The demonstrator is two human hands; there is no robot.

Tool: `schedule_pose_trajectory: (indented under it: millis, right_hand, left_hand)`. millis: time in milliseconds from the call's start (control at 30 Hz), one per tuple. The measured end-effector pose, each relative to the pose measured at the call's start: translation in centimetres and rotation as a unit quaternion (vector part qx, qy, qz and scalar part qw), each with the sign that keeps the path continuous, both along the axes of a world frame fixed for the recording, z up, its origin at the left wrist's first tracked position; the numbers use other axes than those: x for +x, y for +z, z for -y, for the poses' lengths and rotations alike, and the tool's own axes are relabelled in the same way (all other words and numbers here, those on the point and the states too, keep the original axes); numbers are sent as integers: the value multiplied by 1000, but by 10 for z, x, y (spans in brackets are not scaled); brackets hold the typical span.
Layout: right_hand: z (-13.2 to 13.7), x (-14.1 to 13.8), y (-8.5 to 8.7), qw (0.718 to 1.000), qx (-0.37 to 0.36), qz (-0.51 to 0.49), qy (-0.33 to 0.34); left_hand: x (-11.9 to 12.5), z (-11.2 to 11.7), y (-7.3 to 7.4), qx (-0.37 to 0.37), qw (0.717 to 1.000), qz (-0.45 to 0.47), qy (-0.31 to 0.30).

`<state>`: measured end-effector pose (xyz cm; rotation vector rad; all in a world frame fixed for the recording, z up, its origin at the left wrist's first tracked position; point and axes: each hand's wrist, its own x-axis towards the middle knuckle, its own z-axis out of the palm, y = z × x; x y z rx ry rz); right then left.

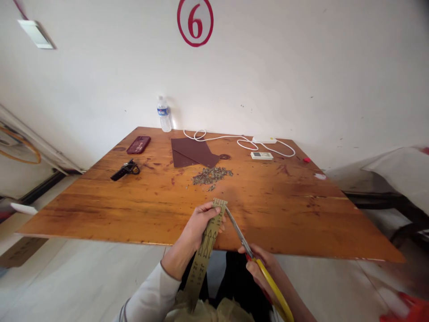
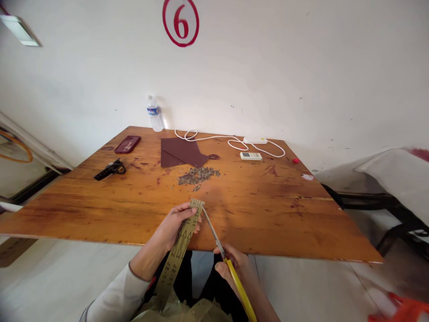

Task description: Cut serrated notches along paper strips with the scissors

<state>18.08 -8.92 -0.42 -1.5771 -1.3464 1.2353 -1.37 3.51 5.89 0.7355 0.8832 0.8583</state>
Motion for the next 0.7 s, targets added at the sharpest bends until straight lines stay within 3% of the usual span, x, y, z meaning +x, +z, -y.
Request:
schedule_pose_trajectory:
  millis: [500, 700]
  right_hand:
    - [3, -5, 3, 999, 35, 14, -7]
    - [-1, -2, -11, 998, 53, 23, -4]
  left_hand:
    - [2, -1, -1, -9, 1000, 8, -10]
    - [2, -2, -3, -26, 1000, -5, -9]
